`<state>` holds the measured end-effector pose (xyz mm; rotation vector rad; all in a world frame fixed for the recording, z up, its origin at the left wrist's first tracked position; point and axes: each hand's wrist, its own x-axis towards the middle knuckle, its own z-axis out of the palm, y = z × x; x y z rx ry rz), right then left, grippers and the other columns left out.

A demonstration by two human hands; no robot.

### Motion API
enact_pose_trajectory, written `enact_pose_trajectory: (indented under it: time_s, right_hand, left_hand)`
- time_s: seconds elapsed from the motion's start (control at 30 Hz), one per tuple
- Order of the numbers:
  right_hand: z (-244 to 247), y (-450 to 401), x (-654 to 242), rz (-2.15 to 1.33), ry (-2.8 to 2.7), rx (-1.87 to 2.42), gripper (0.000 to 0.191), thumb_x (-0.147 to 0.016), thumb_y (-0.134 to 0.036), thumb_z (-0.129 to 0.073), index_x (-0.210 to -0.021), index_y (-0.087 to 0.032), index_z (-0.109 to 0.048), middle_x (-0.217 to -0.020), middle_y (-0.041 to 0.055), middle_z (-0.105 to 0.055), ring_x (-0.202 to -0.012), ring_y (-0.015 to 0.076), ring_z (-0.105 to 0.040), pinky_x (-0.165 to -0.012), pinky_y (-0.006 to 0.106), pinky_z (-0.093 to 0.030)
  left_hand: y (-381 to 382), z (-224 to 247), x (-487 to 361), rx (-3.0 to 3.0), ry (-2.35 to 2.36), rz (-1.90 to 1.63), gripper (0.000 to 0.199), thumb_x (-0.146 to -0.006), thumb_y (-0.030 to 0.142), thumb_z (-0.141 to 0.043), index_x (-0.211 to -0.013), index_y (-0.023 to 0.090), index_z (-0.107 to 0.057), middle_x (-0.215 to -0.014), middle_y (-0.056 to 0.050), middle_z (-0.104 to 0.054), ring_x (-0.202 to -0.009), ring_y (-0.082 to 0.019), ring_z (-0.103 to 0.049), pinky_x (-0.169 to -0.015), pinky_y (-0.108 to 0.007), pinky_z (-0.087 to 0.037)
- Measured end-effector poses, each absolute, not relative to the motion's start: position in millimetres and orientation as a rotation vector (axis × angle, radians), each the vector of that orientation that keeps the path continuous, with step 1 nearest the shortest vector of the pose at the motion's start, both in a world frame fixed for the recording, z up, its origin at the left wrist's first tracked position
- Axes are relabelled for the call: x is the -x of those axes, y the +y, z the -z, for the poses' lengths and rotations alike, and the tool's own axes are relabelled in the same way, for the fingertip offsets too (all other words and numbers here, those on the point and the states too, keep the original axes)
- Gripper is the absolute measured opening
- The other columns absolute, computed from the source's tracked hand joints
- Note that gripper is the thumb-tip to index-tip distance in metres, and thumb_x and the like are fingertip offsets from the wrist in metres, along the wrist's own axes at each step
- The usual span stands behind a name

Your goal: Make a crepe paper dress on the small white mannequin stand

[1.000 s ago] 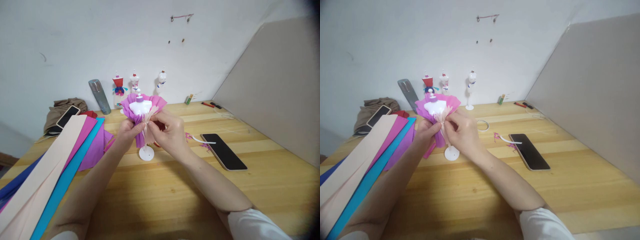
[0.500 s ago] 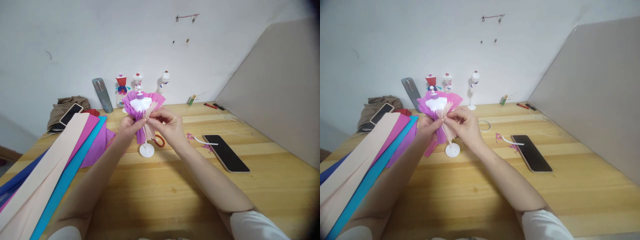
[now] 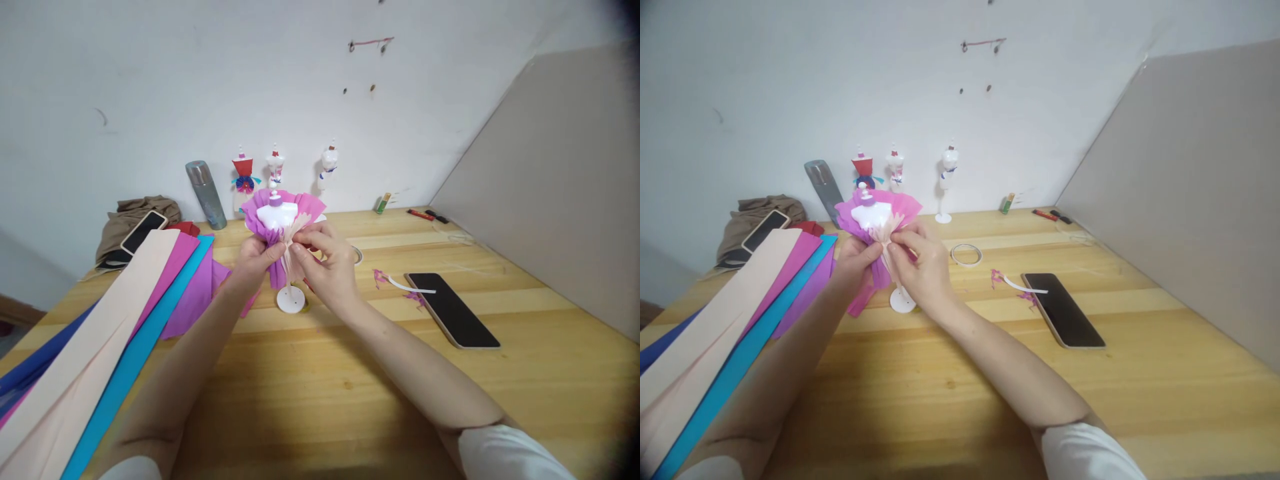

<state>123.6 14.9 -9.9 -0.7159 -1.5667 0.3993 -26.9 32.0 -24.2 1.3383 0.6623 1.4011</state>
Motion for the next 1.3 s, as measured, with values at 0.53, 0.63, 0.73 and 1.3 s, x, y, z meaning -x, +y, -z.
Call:
enact_pose_trajectory:
  time_s: [0.53,0.63,0.73,1.3]
  right_hand:
    - [-1,14,-126,-0.924,-1.328,0.738,0.023,-0.079,-0.031,-0.07,-0.1,-0.021,-0.069,-0.069,-0.0045,-0.056,-0.06,0.0104,-0.051,-0.057,0.026,-0.045]
    - [-4,14,-127,-1.008,-1.338,0.735,0.022,-0.077,-0.034,-0.072,-0.093,-0.02,-0.071,-0.065,-0.0047,-0.054,-0.06,0.0106,-0.049,-0.058,0.026,-0.044]
    - [-5,14,-126,-1.038,-1.312,0.731,0.019,-0.074,-0.033,-0.072,-0.088,-0.021,-0.071,-0.063,-0.0048,-0.054,-0.059,0.0107,-0.047,-0.057,0.026,-0.043]
    - [0,16,-130,-0.711,-1.456,0.745,0.012,-0.081,-0.028,-0.067,-0.073,-0.02,-0.064,-0.071,-0.0014,-0.061,-0.065,0.0115,-0.053,-0.061,0.026,-0.042]
  left_hand:
    - [29,17,33,-1.287,0.593,-1.437,0.039,-0.072,0.043,-0.086,-0.101,0.021,-0.074,-0.099,-0.009,-0.079,-0.114,-0.034,-0.072,-0.094,-0.046,-0.061]
    - [26,12,31,-1.293,0.605,-1.405,0.039,-0.07,0.048,-0.086,-0.096,0.021,-0.074,-0.1,-0.01,-0.078,-0.12,-0.036,-0.069,-0.098,-0.047,-0.06]
    - [24,10,30,-1.299,0.599,-1.37,0.04,-0.071,0.049,-0.086,-0.097,0.02,-0.074,-0.102,-0.011,-0.078,-0.123,-0.037,-0.067,-0.1,-0.049,-0.059]
    - [27,20,23,-1.249,0.593,-1.366,0.044,-0.066,0.043,-0.09,-0.098,0.018,-0.073,-0.101,-0.011,-0.078,-0.119,-0.037,-0.069,-0.1,-0.048,-0.06]
